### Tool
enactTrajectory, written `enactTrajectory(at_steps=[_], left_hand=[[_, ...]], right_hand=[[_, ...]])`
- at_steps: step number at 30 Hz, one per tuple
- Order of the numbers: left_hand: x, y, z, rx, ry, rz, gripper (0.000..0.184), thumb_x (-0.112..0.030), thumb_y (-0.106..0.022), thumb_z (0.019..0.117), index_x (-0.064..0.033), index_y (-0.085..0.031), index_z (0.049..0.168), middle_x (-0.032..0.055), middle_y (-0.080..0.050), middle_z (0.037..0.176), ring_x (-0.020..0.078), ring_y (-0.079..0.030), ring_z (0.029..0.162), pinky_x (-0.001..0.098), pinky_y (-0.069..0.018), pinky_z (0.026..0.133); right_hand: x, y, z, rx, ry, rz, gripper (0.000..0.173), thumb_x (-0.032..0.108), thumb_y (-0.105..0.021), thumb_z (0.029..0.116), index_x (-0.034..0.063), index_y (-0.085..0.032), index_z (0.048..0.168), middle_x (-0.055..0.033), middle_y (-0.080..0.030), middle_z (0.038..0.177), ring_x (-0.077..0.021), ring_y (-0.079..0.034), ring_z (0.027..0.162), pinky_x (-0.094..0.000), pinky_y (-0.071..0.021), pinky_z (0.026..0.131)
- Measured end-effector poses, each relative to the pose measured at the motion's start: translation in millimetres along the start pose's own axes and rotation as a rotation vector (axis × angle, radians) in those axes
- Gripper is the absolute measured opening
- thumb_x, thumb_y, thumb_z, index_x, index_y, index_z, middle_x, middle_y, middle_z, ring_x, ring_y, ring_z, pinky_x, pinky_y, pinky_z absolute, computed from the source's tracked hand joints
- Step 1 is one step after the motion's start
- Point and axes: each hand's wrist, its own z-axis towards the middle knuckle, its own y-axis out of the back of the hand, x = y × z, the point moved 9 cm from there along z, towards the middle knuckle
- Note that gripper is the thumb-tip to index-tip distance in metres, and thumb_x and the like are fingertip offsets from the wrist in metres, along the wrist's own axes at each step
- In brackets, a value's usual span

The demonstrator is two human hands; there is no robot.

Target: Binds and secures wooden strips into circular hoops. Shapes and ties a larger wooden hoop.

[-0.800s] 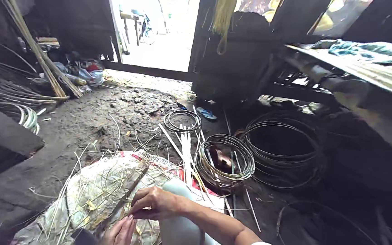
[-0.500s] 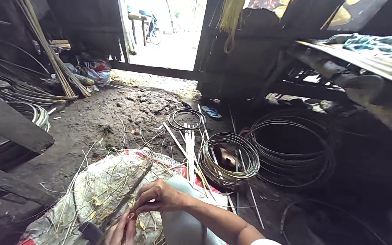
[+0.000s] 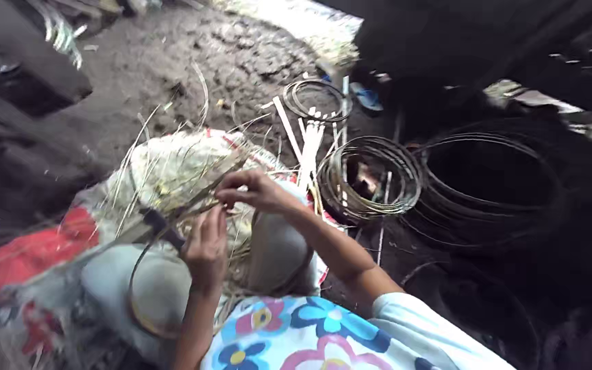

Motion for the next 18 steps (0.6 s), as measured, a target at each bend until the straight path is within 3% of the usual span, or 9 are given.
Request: enactTrajectory(at_steps=[4,7,10,12,15,18], left_hand=[[-8,-1,5,0.039,-0.020,0.058,0.019,-0.008,-0.066,0.0989,0.0003,-0.075,0.113,0.0186,-0.071,0.101,0.0266,-0.072,0.083,0.0342,-0.0590,0.071],[-8,1,15,0.086,0.076,-0.005,0.018,-0.009,-0.065,0.0993,0.0011,-0.075,0.111,0.0172,-0.070,0.101,0.0230,-0.070,0.085,0.0314,-0.0579,0.075],[-9,5,23,0.117,0.142,-0.090,0.016,-0.009,-0.066,0.0992,0.0012,-0.074,0.109,0.0153,-0.068,0.098,0.0171,-0.068,0.082,0.0254,-0.0562,0.074],[-11,6,26,0.147,0.165,-0.106,0.016,-0.008,-0.065,0.0998,0.0010,-0.073,0.109,0.0147,-0.067,0.098,0.0164,-0.067,0.080,0.0245,-0.0560,0.072],[-16,6,28,0.202,0.170,-0.104,0.017,-0.008,-0.063,0.1006,0.0019,-0.072,0.111,0.0158,-0.066,0.100,0.0178,-0.067,0.081,0.0259,-0.0567,0.073],[-18,6,29,0.235,0.150,-0.102,0.017,-0.007,-0.063,0.1005,0.0036,-0.071,0.111,0.0163,-0.066,0.100,0.0196,-0.067,0.081,0.0276,-0.0567,0.072]], right_hand=[[-10,2,4,0.015,-0.045,0.024,0.019,0.009,-0.059,0.1019,-0.0059,-0.070,0.105,-0.0061,-0.072,0.091,-0.0061,-0.069,0.076,-0.0272,-0.0609,0.074],[12,11,-13,-0.152,0.105,-0.103,0.024,0.004,-0.061,0.0988,-0.0074,-0.064,0.119,-0.0101,-0.070,0.092,-0.0091,-0.067,0.078,-0.0267,-0.0589,0.075],[39,15,-43,-0.264,0.342,-0.456,0.016,0.002,-0.071,0.0906,-0.0031,-0.071,0.106,-0.0137,-0.067,0.103,-0.0186,-0.066,0.100,-0.0322,-0.0566,0.090],[41,10,-51,-0.295,0.377,-0.627,0.012,0.006,-0.078,0.0858,0.0051,-0.079,0.098,-0.0115,-0.070,0.096,-0.0262,-0.064,0.105,-0.0426,-0.0498,0.096],[33,2,-54,-0.299,0.368,-0.737,0.015,0.008,-0.076,0.0898,0.0064,-0.080,0.104,-0.0126,-0.070,0.096,-0.0309,-0.064,0.105,-0.0515,-0.0443,0.102],[31,-1,-51,-0.301,0.383,-0.747,0.015,0.009,-0.075,0.0920,0.0060,-0.079,0.106,-0.0130,-0.070,0.096,-0.0292,-0.064,0.103,-0.0506,-0.0439,0.103]])
